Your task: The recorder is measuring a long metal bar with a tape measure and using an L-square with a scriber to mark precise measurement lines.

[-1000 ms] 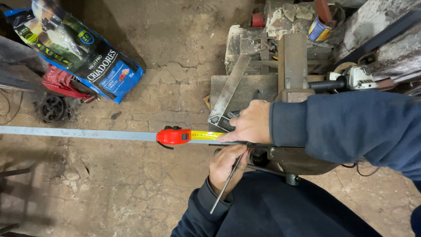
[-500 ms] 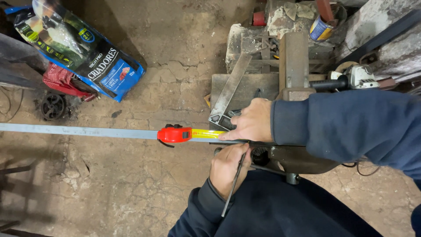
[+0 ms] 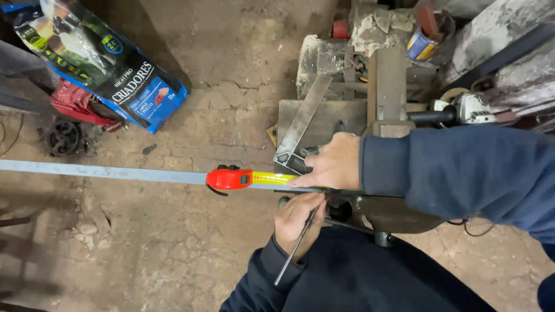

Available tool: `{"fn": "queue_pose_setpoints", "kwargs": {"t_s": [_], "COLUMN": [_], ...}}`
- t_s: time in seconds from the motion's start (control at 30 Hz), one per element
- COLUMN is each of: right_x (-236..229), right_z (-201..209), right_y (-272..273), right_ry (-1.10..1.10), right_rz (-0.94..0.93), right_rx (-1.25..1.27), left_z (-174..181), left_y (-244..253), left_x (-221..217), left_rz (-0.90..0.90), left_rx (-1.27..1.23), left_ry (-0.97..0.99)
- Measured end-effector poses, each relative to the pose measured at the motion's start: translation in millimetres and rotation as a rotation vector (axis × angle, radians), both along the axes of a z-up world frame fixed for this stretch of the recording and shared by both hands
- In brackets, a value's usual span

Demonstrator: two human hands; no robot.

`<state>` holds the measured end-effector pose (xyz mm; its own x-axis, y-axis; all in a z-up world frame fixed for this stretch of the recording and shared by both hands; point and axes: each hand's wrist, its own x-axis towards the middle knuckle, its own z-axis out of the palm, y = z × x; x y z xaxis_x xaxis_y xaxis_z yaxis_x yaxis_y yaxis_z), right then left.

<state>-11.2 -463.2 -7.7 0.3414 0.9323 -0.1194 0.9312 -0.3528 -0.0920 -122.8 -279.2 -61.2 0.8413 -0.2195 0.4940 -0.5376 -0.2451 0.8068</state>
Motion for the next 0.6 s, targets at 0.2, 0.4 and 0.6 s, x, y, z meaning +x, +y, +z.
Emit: {"fn": "queue_pose_setpoints", "kwargs": {"t_s": [0.2, 0.4, 0.6], "right_x": [0.5, 0.9, 1.1], "right_z": [7.4, 8.2, 4.3], "right_y": [2.3, 4.2, 3.8], "right_ry": [0.039, 0.024, 0.037], "right_rz": [-0.012, -0.007, 0.0], "right_rx": [-0.046, -0.052, -0.055], "left_z": [1.5, 3.3, 5.4], "left_y": [-1.0, -0.8, -1.0], "left_x": [2.1, 3.2, 2.7], "left_rz": [-0.015, -0.013, -0.009], "left_rx": [0.004, 0.043, 0.068], "left_ry": [-0.014, -0.027, -0.033]}}
